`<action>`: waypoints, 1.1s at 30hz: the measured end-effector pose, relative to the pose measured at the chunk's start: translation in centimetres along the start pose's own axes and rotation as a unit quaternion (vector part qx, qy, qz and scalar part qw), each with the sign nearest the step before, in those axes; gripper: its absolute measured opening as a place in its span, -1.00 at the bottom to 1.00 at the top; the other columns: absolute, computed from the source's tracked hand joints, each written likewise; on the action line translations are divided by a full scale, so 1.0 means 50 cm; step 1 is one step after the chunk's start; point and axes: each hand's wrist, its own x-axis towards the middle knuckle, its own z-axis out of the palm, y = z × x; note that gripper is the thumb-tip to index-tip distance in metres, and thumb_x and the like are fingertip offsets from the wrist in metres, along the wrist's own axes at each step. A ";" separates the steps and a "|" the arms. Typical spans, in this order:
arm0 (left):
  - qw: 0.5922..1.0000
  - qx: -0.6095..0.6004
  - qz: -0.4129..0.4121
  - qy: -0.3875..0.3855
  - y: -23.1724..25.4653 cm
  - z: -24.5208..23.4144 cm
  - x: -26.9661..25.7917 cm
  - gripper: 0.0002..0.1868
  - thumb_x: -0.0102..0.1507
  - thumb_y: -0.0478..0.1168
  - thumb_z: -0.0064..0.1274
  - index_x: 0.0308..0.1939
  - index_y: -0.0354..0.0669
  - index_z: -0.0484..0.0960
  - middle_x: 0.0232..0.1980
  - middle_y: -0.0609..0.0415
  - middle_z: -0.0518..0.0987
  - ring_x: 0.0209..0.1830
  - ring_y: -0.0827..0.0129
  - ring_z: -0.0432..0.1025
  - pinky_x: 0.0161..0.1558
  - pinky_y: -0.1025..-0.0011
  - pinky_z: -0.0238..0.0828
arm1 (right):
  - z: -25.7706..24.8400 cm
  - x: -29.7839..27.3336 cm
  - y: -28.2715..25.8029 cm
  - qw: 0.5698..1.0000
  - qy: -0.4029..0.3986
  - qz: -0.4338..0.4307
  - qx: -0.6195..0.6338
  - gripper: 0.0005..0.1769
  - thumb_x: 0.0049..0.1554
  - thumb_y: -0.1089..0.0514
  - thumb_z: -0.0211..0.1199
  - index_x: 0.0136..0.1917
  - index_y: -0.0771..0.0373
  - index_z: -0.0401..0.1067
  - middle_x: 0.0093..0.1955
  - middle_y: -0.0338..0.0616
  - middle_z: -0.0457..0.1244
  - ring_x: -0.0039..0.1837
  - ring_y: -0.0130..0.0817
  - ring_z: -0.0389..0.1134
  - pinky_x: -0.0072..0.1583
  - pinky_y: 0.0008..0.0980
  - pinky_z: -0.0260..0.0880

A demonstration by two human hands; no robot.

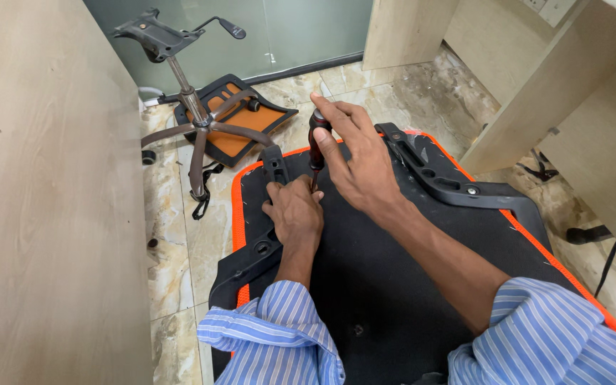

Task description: The person uses a screwdriver to tighten screws on the underside of an office chair seat, securing black plastic brackets to the seat base. The person works methodically across multiple screw locations on the chair base.

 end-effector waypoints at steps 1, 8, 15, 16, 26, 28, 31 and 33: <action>1.000 0.000 0.004 0.005 -0.002 0.006 0.001 -0.78 0.27 -0.11 0.16 -0.05 -0.05 0.69 -0.04 0.08 0.67 0.23 0.13 0.26 0.28 -0.08 0.11 | 0.000 -0.002 0.006 1.000 -0.003 0.005 0.012 -0.51 0.40 0.14 0.18 0.56 0.10 0.29 0.37 -0.04 0.25 0.34 -0.16 0.37 0.33 -0.22 0.41; 1.000 -0.007 0.019 0.015 -0.013 0.019 0.007 -0.75 0.23 -0.27 0.16 -0.01 -0.01 0.69 -0.09 0.05 0.65 0.21 0.11 0.27 0.23 -0.07 0.14 | 0.020 -0.017 0.019 0.997 -0.012 0.045 0.066 -0.49 0.33 0.15 0.27 0.51 0.19 0.28 0.23 -0.09 0.25 0.21 -0.31 0.43 0.24 -0.35 0.54; 1.000 -0.003 0.001 -0.018 0.001 -0.007 0.009 -0.70 0.21 -0.16 0.22 0.02 -0.01 0.67 -0.06 0.12 0.63 0.17 0.14 0.27 0.17 -0.06 0.16 | 0.019 -0.002 0.026 0.999 -0.017 -0.048 -0.005 -0.51 0.33 0.17 0.29 0.44 0.32 0.23 0.30 -0.01 0.23 0.28 -0.19 0.38 0.26 -0.22 0.46; 1.000 0.002 -0.001 -0.017 0.003 -0.009 0.007 -0.71 0.21 -0.11 0.22 -0.01 -0.03 0.68 -0.06 0.11 0.63 0.17 0.13 0.27 0.18 -0.05 0.16 | 0.019 -0.001 0.027 0.999 -0.027 -0.040 0.016 -0.51 0.36 0.20 0.24 0.47 0.34 0.19 0.34 0.01 0.21 0.30 -0.18 0.37 0.28 -0.22 0.45; 0.998 -0.036 0.016 0.038 -0.010 0.010 0.008 -0.80 0.25 -0.14 0.19 -0.08 -0.06 0.74 -0.18 0.12 0.67 0.12 0.18 0.30 0.21 -0.01 0.13 | -0.001 0.010 0.022 0.988 -0.060 0.135 0.050 -0.45 0.30 0.18 0.21 0.48 0.22 0.11 0.31 0.03 0.22 0.18 -0.27 0.43 0.14 -0.31 0.57; 0.998 -0.041 0.026 0.049 -0.016 0.013 0.008 -0.78 0.22 -0.22 0.19 -0.05 -0.05 0.72 -0.18 0.17 0.68 0.10 0.18 0.30 0.21 -0.01 0.12 | -0.005 0.006 0.023 0.987 -0.065 0.140 0.036 -0.38 0.28 0.18 0.24 0.51 0.20 0.06 0.29 0.05 0.21 0.18 -0.25 0.40 0.13 -0.27 0.55; 0.998 -0.043 0.020 0.047 -0.021 0.015 0.010 -0.75 0.20 -0.26 0.18 -0.04 -0.01 0.73 -0.16 0.21 0.68 0.11 0.19 0.29 0.21 0.04 0.13 | -0.003 0.000 0.035 0.996 -0.062 0.055 0.043 -0.31 0.31 0.26 0.20 0.59 0.23 -0.04 0.39 0.09 0.17 0.29 -0.17 0.32 0.23 -0.17 0.48; 0.998 -0.049 -0.003 0.030 -0.020 0.010 0.012 -0.76 0.21 -0.23 0.19 -0.03 0.02 0.74 -0.13 0.23 0.68 0.13 0.22 0.30 0.23 0.08 0.14 | 0.006 -0.003 0.037 0.990 -0.065 0.053 0.113 -0.34 0.38 0.31 0.07 0.65 0.19 -0.08 0.45 0.06 0.18 0.30 -0.18 0.35 0.32 -0.16 0.45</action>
